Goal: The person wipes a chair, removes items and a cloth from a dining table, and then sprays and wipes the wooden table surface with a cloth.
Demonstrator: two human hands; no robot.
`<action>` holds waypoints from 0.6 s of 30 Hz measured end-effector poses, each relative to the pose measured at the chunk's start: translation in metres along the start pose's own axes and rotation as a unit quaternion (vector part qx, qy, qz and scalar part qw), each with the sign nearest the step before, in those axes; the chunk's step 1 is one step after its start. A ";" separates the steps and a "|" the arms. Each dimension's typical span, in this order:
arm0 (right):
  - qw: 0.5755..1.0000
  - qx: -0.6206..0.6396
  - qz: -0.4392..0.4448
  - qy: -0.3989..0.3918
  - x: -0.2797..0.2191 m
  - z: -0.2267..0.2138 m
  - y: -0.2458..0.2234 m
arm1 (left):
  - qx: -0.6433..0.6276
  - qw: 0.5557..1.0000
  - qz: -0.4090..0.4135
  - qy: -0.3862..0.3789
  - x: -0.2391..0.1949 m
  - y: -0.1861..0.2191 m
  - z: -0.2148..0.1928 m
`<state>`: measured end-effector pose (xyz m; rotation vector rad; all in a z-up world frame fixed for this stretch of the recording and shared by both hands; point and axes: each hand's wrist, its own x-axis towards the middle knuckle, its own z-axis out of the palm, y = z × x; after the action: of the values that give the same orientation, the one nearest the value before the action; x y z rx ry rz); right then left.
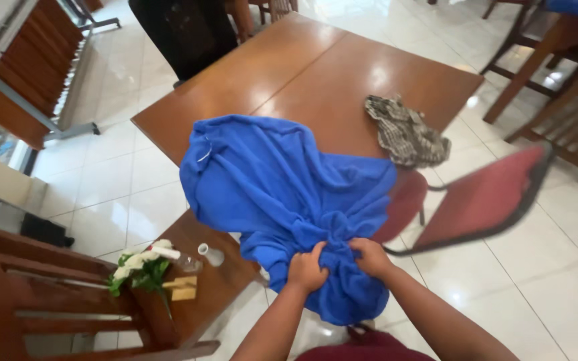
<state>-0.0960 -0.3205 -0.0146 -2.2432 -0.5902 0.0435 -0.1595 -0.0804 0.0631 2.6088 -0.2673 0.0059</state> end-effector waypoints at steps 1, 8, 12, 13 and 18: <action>1.000 -0.002 0.009 0.000 -0.020 0.000 -0.006 | -0.005 1.000 0.003 -0.007 -0.014 0.009 -0.003; 0.955 0.236 0.168 -0.070 -0.166 0.030 -0.038 | -0.141 0.976 -0.052 -0.155 -0.104 0.052 -0.003; 0.948 0.177 0.240 -0.114 -0.249 0.004 -0.060 | -0.240 0.932 0.074 -0.262 -0.119 0.063 0.067; 0.937 0.185 0.269 -0.121 -0.266 -0.010 -0.073 | -0.246 0.916 0.111 -0.297 -0.119 0.075 0.090; 0.853 0.277 0.432 -0.093 -0.373 -0.079 -0.157 | -0.318 0.814 0.069 -0.482 -0.147 0.156 0.181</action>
<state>-0.4735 -0.4455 0.0933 -1.7585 0.3567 0.7894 -0.3417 -0.2745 -0.0256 1.7056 -0.6644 -1.1658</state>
